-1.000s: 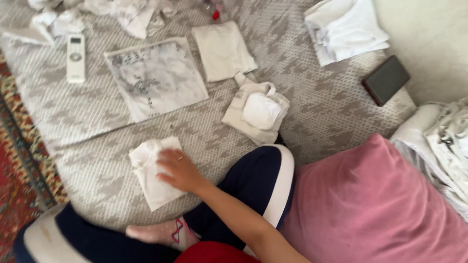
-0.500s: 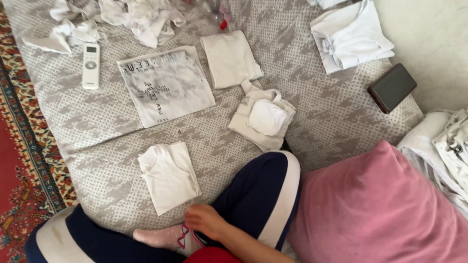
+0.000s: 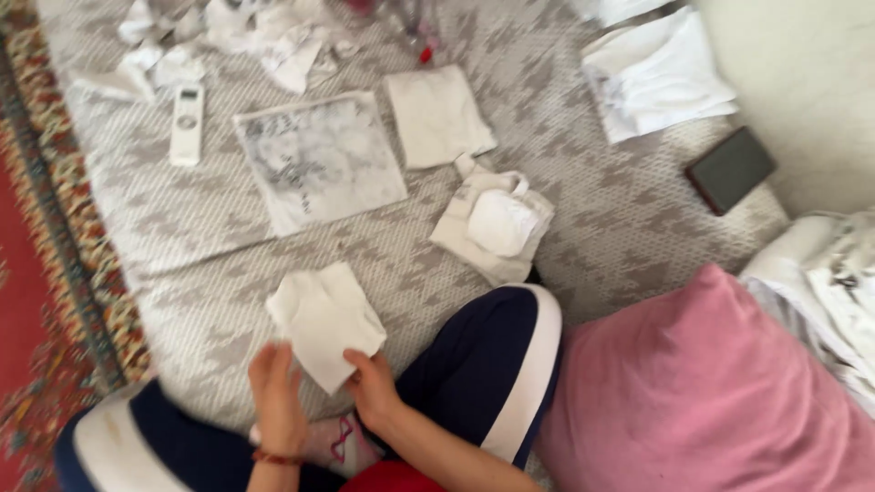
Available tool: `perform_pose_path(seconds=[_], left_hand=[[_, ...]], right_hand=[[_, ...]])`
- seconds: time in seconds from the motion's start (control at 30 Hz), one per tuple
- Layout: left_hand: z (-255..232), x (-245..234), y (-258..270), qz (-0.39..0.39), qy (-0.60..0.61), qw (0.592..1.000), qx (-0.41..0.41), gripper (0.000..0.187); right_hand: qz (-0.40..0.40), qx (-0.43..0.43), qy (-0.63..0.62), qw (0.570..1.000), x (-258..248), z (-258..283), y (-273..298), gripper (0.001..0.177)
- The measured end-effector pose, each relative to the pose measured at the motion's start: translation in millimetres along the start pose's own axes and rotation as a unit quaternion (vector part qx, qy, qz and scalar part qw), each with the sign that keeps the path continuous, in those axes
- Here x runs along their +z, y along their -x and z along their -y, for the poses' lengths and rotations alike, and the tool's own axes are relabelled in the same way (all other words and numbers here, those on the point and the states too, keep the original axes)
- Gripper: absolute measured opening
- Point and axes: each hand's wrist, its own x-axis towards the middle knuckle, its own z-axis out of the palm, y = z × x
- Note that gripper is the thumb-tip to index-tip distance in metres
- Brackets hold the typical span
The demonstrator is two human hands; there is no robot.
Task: Folding small items of laundry, such as baby socks and bodysuits, on a bed.
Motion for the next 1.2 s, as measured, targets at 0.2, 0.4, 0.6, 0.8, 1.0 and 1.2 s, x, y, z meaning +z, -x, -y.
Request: perform_pose_path(seconds=[0.2, 0.4, 0.6, 0.8, 1.0, 1.2], left_hand=[[-4, 28, -23, 0.079, 0.318, 0.830, -0.452, 0.060], [13, 43, -55, 0.051, 0.322, 0.838, -0.438, 0.050], [-19, 44, -55, 0.027, 0.262, 0.891, -0.370, 0.037], [-54, 33, -53, 0.088, 0.309, 0.918, -0.231, 0.038], [47, 31, -64, 0.057, 0.242, 0.921, -0.300, 0.038], [63, 25, -53, 0.058, 0.193, 0.916, -0.346, 0.041]], right_hand=[[0.035, -0.030, 0.017, 0.999, 5, 52, 18, 0.039], [0.075, -0.124, 0.229, 0.963, -16, 114, -2, 0.033], [0.131, -0.175, 0.210, 0.953, -1, 162, -9, 0.034], [0.150, -0.166, 0.219, 0.950, 17, 191, -28, 0.042], [0.069, -0.071, 0.346, 0.933, -3, 175, -109, 0.044], [0.001, -0.180, 0.586, 0.790, -76, 120, -200, 0.042]])
